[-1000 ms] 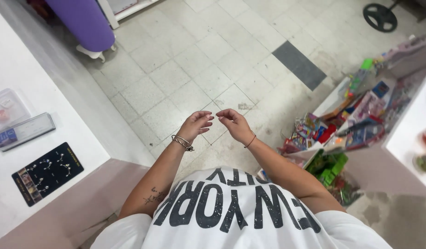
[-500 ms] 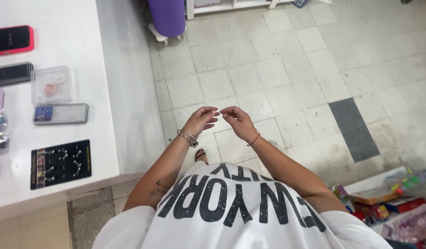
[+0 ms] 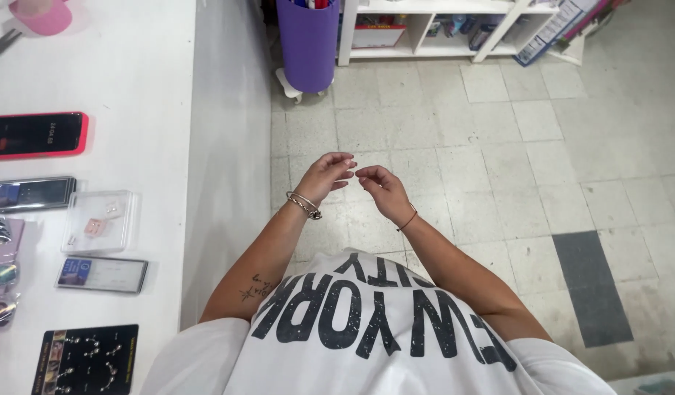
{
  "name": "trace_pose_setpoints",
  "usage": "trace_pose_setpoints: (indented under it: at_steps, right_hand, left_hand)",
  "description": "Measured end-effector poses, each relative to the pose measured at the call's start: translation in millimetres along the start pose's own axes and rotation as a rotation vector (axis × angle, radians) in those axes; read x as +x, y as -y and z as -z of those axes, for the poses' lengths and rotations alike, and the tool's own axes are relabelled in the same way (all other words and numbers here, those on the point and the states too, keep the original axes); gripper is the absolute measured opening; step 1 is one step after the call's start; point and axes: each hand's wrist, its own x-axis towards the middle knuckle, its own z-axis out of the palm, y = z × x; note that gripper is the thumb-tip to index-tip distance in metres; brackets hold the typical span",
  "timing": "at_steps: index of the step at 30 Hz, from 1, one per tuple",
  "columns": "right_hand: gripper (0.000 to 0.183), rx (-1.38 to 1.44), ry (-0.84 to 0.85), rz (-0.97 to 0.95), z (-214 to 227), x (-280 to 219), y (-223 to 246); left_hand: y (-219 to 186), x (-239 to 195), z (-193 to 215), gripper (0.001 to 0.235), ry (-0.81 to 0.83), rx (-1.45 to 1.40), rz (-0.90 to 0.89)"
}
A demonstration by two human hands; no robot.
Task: Individually wrapping small pink candles in plastic bags and tying them at a gift shop counter.
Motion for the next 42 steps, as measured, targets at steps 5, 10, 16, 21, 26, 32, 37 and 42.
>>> trace_pose_setpoints:
  at_steps: [5, 10, 16, 21, 26, 32, 37, 42]
  right_hand:
    - [0.023, 0.021, 0.131, 0.03, -8.2, 81.7, 4.3]
    - [0.024, 0.02, 0.265, 0.081, -1.9, 165.0, 24.0]
    - [0.024, 0.01, 0.429, 0.14, 11.9, 267.0, 52.5]
    - [0.026, 0.032, 0.56, 0.159, -5.8, 325.9, 72.6]
    - [0.024, 0.062, 0.71, 0.189, -57.8, 358.9, 79.9]
    - [0.023, 0.069, 0.856, 0.282, -129.5, 397.4, 120.1]
    - [0.022, 0.076, 0.925, 0.367, -197.6, 437.1, 159.5]
    - [0.025, 0.122, 1.002, 0.355, -255.0, 463.0, 177.6]
  left_hand:
    - [-8.3, 47.5, 27.7, 0.042, -0.114, -0.041, -0.01]
    - [-36.5, 100.5, 42.0, 0.042, -0.222, -0.076, -0.047]
    - [-69.1, 155.7, 51.7, 0.045, -0.372, -0.137, -0.089]
    - [-83.8, 175.2, 67.3, 0.045, -0.499, -0.174, -0.118]
    - [-94.3, 169.3, 96.3, 0.047, -0.635, -0.213, -0.157]
    - [-129.7, 159.0, 153.4, 0.047, -0.766, -0.182, -0.252]
    - [-154.9, 166.9, 220.8, 0.046, -0.849, -0.126, -0.337]
    - [-187.2, 158.8, 255.1, 0.051, -0.912, -0.031, -0.342]
